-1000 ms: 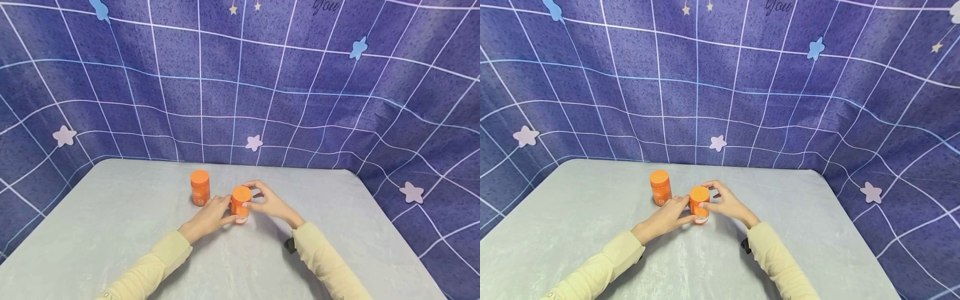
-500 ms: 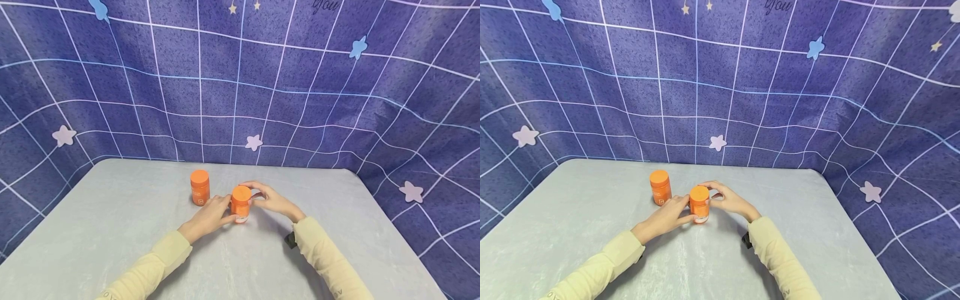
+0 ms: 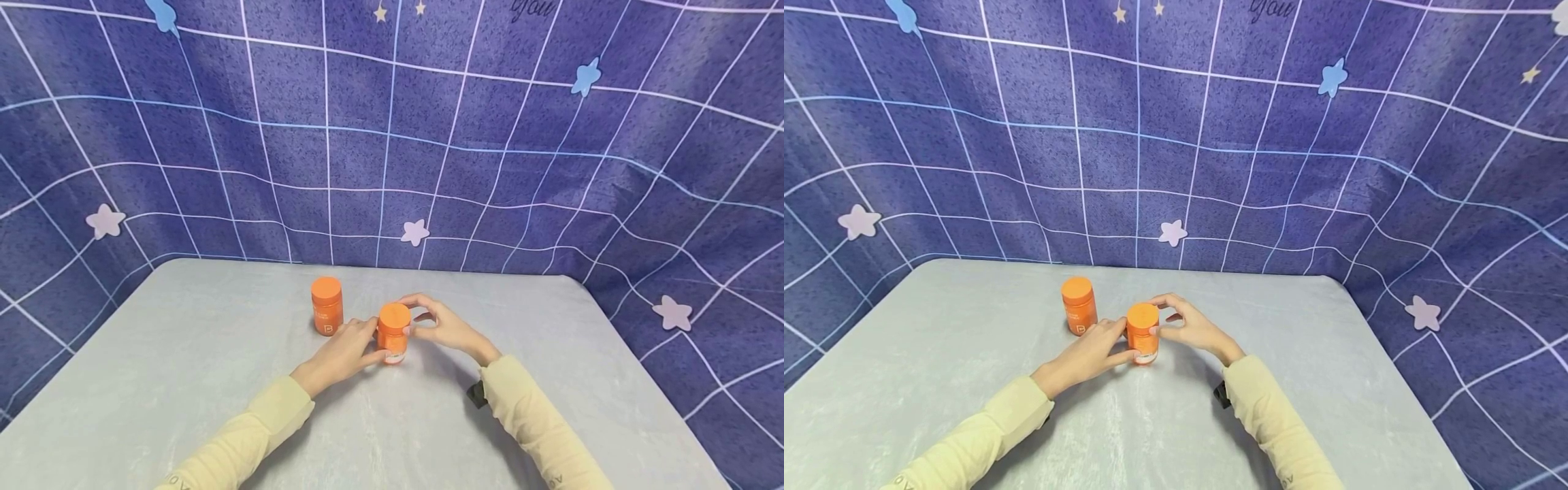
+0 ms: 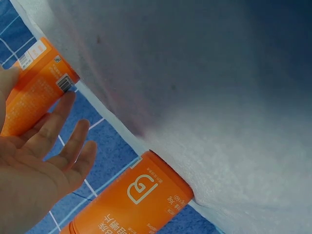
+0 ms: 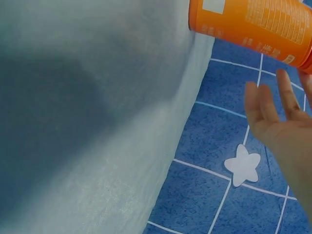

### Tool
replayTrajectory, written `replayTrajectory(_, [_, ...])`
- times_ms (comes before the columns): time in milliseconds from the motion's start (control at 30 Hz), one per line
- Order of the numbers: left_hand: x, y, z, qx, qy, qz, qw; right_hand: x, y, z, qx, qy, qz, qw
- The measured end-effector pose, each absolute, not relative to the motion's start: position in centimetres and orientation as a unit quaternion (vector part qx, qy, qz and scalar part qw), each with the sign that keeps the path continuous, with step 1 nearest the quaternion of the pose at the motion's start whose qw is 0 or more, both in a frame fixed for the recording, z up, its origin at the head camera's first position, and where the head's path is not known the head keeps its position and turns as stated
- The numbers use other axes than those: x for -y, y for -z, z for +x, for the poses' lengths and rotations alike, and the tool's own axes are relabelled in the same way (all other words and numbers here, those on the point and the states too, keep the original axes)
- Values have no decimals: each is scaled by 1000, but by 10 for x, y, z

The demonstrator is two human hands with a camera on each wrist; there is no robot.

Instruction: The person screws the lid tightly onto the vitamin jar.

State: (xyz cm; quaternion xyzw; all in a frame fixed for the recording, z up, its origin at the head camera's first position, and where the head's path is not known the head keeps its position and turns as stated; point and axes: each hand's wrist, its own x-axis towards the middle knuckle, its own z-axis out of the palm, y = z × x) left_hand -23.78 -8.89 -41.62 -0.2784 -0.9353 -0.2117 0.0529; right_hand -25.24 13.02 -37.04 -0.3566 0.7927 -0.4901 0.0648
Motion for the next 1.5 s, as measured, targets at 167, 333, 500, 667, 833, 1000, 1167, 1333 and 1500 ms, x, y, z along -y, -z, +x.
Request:
replayTrajectory(167, [89, 417, -239, 933, 213, -285, 57, -130, 392, -262, -805, 492, -331, 17])
replayTrajectory(333, [89, 417, -239, 933, 208, -287, 62, -125, 400, -258, -821, 481, -306, -43])
replayTrajectory(500, [89, 417, -239, 934, 205, -288, 63, -122, 401, -255, -831, 467, -293, -71])
replayTrajectory(667, [89, 417, -240, 935, 206, -284, 59, -120, 399, -253, -838, 457, -287, -82])
replayTrajectory(833, [89, 417, -239, 934, 210, -282, 59, -117, 383, -242, -838, 457, -288, -71])
replayTrajectory(1000, [88, 416, -238, 934, 211, -283, 57, -118, 368, -234, -830, 462, -310, -42])
replayTrajectory(1167, [88, 416, -238, 934, 211, -283, 57, -123, 367, -241, -814, 477, -331, 14])
replayTrajectory(1333, [89, 416, -238, 932, 215, -286, 57, -127, 366, -248, -798, 487, -351, 52])
replayTrajectory(1500, [89, 416, -238, 931, 219, -286, 56, -129, 364, -250, -783, 492, -375, 72])
